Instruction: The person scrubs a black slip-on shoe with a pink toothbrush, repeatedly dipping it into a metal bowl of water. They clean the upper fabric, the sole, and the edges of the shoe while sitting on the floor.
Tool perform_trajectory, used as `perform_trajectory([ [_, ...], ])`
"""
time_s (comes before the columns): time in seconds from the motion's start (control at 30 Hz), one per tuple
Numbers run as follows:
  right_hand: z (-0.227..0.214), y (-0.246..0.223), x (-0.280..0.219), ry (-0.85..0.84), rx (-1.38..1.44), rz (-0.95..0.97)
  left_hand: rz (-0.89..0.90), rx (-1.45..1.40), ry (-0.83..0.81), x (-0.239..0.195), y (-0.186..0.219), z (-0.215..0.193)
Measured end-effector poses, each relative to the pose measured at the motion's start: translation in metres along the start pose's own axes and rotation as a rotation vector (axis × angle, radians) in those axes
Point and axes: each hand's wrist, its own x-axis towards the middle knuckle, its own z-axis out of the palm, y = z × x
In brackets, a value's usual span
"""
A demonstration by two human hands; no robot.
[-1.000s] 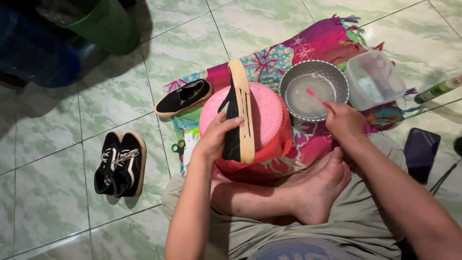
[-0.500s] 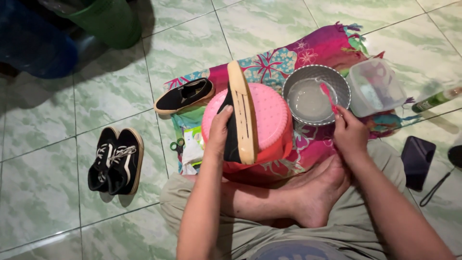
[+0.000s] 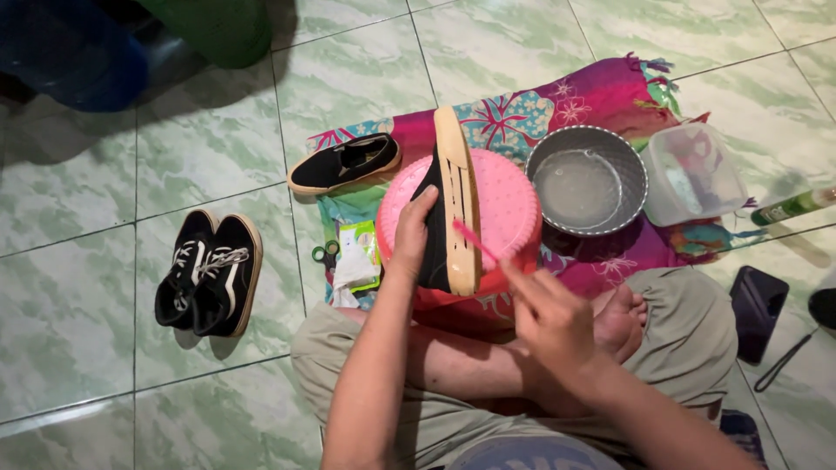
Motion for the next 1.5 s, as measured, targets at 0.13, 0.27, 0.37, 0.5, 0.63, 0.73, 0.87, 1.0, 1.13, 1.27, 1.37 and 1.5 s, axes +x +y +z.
perform_trajectory([
  [0.13,0.02,0.031,0.038,0.08,-0.135,0.068,0.108,0.153,0.159,-0.013,0.013,0.021],
  [0.27,0.02,0.037,0.092,0.1,-0.091,-0.049,0.127,0.116,0.147,-0.009,0.005,0.015],
  [0.37,0.018,0.041,0.084,0.092,-0.078,-0.046,0.124,0.099,0.155,0.0,-0.009,0.007],
  [0.5,0.008,0.054,0.038,0.053,-0.12,-0.033,0.119,0.103,0.144,-0.011,0.004,0.016],
  [0.63,0.0,0.05,0.039,0.035,-0.254,-0.06,0.119,0.124,0.119,0.0,-0.015,0.004],
  [0.73,0.004,0.049,0.063,0.02,-0.309,-0.065,0.128,0.178,0.093,0.005,-0.024,-0.001],
  [0.87,-0.002,0.024,0.109,-0.023,-0.316,-0.077,0.121,0.16,0.071,0.006,-0.022,-0.005],
  [1.0,-0.009,0.018,0.133,-0.084,-0.331,-0.119,0.107,0.142,0.069,0.004,-0.016,-0.004],
  [1.13,-0.01,0.019,0.135,-0.097,-0.346,-0.136,0.077,0.042,0.073,0.007,-0.023,-0.006],
  [1.27,-0.011,0.023,0.107,-0.119,-0.302,-0.081,0.072,-0.083,0.079,0.006,-0.015,-0.003],
  [1.37,-0.005,0.048,0.069,-0.162,-0.113,0.013,0.062,-0.131,0.09,0.004,-0.012,0.0],
  [1.5,-0.003,0.038,0.04,-0.066,0.018,0.01,0.066,-0.118,0.087,-0.003,0.0,0.005],
])
